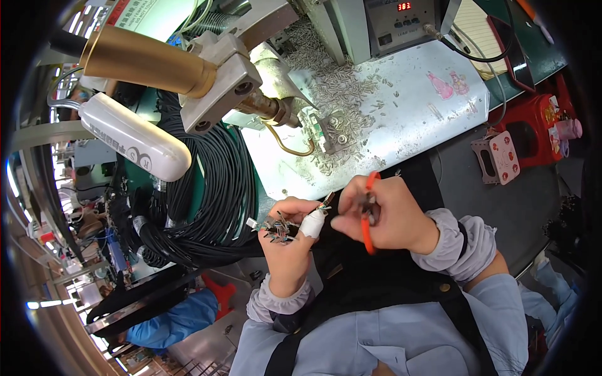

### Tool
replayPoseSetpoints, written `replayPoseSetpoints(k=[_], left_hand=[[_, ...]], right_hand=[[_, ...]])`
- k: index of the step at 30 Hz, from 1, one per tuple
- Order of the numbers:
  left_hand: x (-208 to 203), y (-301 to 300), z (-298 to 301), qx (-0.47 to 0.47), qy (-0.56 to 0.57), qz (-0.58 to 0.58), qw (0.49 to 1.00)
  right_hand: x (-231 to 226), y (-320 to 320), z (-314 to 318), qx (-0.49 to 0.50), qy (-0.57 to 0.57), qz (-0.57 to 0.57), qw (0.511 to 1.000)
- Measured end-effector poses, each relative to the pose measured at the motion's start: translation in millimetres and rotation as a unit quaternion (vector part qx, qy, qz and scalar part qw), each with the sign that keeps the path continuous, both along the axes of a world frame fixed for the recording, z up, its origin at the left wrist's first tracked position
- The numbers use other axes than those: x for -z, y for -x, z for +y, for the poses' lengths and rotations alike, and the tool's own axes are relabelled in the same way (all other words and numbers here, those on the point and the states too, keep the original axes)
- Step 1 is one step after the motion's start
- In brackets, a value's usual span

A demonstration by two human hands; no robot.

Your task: The person gathers a bundle of cables, trims the ends of the individual wires using shears, and then sets the bundle back down on the table.

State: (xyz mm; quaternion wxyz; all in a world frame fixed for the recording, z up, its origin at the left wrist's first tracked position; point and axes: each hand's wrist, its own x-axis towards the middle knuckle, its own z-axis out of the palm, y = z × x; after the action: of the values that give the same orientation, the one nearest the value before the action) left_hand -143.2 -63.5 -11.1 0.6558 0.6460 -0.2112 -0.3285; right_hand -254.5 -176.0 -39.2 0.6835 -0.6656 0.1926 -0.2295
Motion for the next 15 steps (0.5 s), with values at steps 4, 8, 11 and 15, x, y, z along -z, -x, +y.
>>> replayPoseSetpoints(k=[4,8,11,15], left_hand=[[-1,0,2,-0.002,0.012,0.013,1.000],[-3,1,0,0.004,0.019,0.010,1.000],[-5,-3,-6,0.011,0.010,-0.001,1.000],[1,-31,-22,0.068,-0.050,0.167,0.982]], right_hand=[[1,5,-3,-0.040,0.252,0.140,0.957],[2,1,5,-0.031,0.245,0.153,0.957],[10,-3,8,-0.015,0.216,0.152,0.964],[16,1,1,-0.049,0.123,0.133,0.982]])
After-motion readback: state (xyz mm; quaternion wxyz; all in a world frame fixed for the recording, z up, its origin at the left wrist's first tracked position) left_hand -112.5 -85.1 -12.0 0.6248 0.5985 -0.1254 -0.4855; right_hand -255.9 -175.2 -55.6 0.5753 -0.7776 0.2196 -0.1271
